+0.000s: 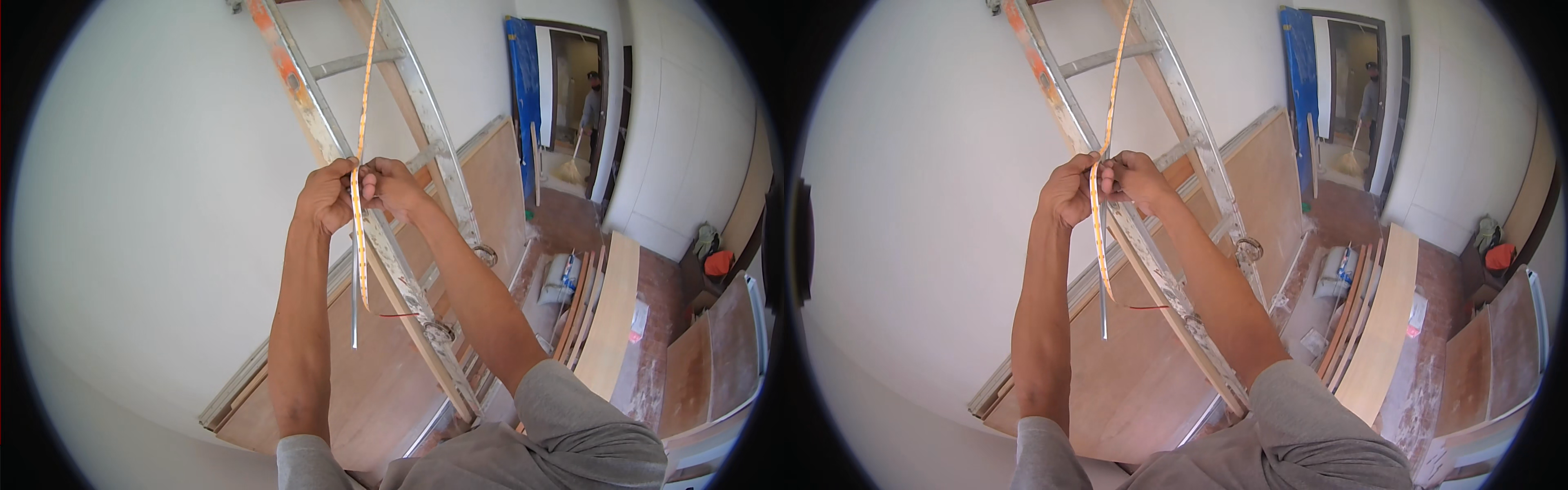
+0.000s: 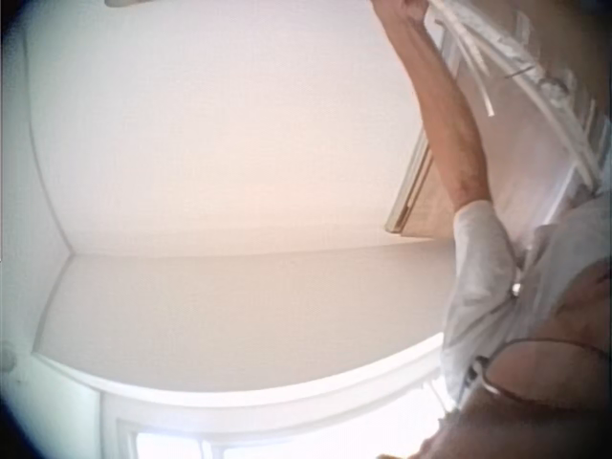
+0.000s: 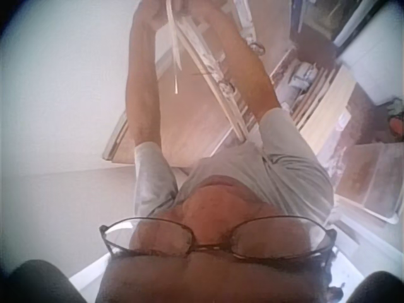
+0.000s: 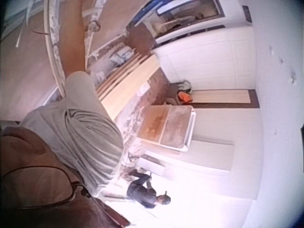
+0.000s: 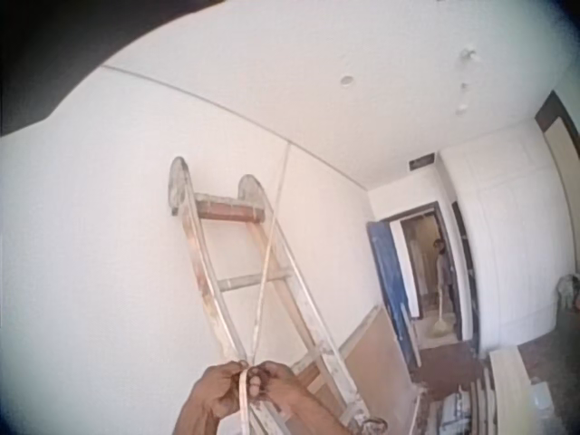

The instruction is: The person climbs a ladder and installs an LED strip along the ceiling edge. They peel the backing and press the strip onto the ceiling surface, working along the length of the strip. Another person is visible in the background moving materials.

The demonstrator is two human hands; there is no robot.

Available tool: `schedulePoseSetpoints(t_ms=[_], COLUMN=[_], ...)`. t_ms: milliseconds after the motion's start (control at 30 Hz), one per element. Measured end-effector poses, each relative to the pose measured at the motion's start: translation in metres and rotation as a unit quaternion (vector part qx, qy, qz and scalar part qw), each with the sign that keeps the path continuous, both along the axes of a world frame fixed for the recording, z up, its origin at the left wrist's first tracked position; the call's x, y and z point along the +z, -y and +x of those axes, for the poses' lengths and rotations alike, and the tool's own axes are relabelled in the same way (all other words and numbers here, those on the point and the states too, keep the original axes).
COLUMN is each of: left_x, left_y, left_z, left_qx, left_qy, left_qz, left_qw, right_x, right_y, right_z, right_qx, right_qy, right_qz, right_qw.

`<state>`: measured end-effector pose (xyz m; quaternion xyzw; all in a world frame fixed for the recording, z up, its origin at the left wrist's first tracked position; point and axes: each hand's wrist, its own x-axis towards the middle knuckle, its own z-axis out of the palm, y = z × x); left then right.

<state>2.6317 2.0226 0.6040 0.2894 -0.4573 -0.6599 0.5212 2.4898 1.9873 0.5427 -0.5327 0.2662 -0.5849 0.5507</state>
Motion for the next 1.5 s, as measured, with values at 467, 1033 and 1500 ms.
schedulePoseSetpoints(t_ms=[467, 1033, 1500], left_x=[-0.051, -0.043, -0.066], left_y=[-0.022, -0.039, -0.003], left_z=[0.007, -0.005, 0.003], left_qx=[0.207, 0.29, 0.242], left_qy=[0.198, 0.303, 0.294], left_qz=[-0.132, -0.17, -0.198], left_qw=[0.949, 0.892, 0.903], right_x=[0.002, 0.027, 0.033], right_y=[0.005, -0.002, 0.0], right_z=[-0.004, -0.004, -0.001], right_qx=[0.017, -0.063, -0.044], right_qy=[0.008, -0.083, -0.071], right_qz=[0.018, 0.004, 0.019], right_qw=[1.0, 0.995, 0.996])
